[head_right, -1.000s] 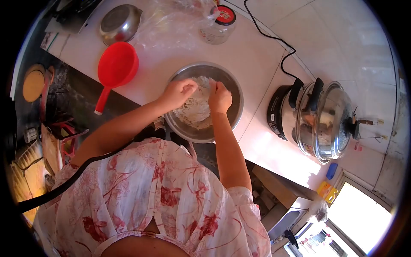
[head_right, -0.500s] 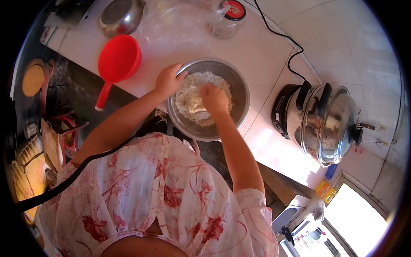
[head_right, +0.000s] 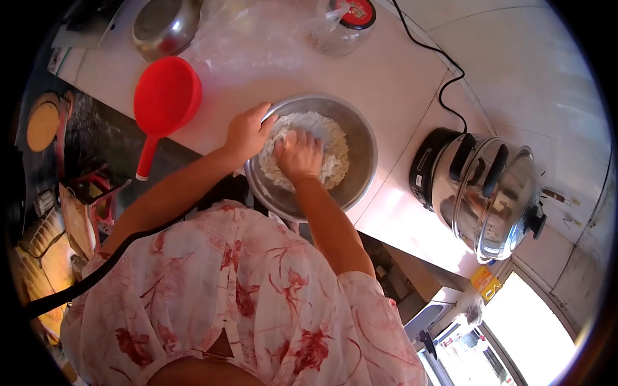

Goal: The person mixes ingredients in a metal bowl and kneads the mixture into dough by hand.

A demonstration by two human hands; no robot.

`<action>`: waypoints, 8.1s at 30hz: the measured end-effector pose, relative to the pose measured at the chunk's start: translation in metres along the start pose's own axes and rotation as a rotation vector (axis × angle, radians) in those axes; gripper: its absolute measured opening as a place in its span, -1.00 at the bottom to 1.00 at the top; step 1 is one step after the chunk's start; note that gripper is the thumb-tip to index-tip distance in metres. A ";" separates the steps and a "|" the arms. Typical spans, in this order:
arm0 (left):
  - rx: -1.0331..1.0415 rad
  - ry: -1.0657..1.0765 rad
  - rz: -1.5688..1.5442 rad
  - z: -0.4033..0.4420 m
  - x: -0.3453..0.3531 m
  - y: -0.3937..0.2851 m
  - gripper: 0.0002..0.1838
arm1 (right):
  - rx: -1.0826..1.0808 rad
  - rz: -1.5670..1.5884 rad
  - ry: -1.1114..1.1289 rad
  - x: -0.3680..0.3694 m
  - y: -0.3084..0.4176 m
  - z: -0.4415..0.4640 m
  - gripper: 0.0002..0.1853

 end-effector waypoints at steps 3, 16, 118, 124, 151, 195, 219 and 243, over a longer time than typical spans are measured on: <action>0.019 0.003 -0.011 0.002 -0.001 -0.002 -0.82 | 0.007 0.074 -0.061 0.003 -0.006 0.013 -0.71; -0.009 -0.076 0.092 0.015 0.000 0.006 -0.83 | 0.147 0.360 0.358 -0.024 -0.032 0.012 -0.63; -0.008 0.025 0.172 0.022 0.001 0.009 -0.70 | 0.405 0.269 0.258 -0.032 -0.039 -0.035 -0.33; -0.038 0.063 0.118 0.020 -0.002 0.002 -0.78 | 0.701 0.450 0.210 -0.006 -0.058 -0.054 -0.36; 0.046 -0.004 0.068 0.022 -0.005 -0.004 -0.85 | -0.151 0.167 -0.240 -0.006 -0.009 0.049 -0.80; 0.057 0.043 0.100 0.027 -0.002 -0.006 -0.87 | 0.289 0.254 0.370 -0.054 -0.015 0.021 -0.61; 0.046 0.074 0.059 0.033 0.000 -0.004 -0.84 | -0.145 0.037 -0.084 0.000 -0.006 0.052 -0.66; 0.045 0.049 0.088 0.035 0.002 -0.002 -0.85 | -0.199 -0.065 -0.139 -0.017 0.005 0.008 -0.80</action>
Point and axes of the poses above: each hand's wrist, its own z-axis towards the middle knuckle, its own x-axis out of the palm, y = z × x, the point moved 6 cm from there along z, towards the middle knuckle, and after that the axes turned 1 degree about -x, right-handed, at the moved point
